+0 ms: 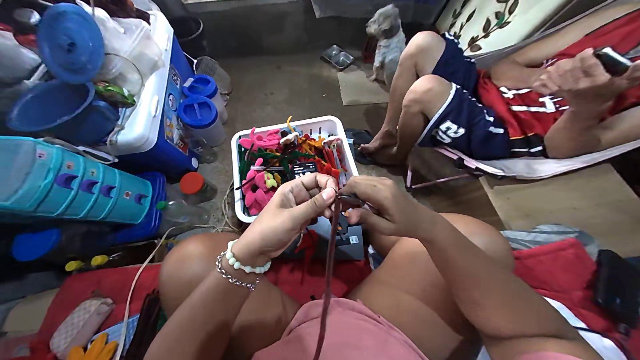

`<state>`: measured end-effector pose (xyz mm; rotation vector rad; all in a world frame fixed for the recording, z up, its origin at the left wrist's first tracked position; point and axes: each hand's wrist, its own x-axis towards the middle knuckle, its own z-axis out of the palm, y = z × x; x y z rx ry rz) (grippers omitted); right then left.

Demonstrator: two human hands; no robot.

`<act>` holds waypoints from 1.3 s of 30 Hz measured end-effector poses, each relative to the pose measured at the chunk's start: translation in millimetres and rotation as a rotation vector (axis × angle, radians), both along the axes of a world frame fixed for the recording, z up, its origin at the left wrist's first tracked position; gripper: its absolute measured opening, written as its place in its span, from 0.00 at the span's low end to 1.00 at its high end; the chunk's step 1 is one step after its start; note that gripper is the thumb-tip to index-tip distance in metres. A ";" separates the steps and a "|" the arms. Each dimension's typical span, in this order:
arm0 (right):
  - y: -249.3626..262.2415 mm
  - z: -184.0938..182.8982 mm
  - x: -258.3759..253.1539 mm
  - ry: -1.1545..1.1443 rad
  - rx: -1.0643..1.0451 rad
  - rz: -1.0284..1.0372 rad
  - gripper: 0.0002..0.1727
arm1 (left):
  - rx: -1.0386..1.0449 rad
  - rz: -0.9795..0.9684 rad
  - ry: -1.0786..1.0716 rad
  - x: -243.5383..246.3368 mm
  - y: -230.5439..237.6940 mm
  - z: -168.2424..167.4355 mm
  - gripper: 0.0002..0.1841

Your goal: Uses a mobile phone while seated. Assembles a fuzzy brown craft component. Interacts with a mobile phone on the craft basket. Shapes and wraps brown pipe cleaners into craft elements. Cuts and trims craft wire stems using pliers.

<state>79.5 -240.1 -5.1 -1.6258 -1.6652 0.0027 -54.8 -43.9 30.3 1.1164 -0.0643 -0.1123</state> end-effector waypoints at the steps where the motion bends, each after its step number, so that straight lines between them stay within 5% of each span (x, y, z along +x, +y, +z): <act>1: -0.6 0.4 0.2 0.004 -0.006 0.006 0.34 | 0.030 0.002 -0.017 0.0 0.7 0.0 0.07; 15: -7.7 4.6 4.4 0.110 -0.251 0.187 0.31 | 0.778 0.138 -0.447 3.4 20.7 -5.7 0.04; 28: -13.9 8.6 15.3 0.532 -0.310 0.406 0.32 | 0.417 0.019 -0.187 4.7 20.1 -5.8 0.03; 39: -12.4 7.2 13.7 0.637 -0.332 0.500 0.30 | 0.336 -0.098 -0.142 5.8 19.2 -5.5 0.03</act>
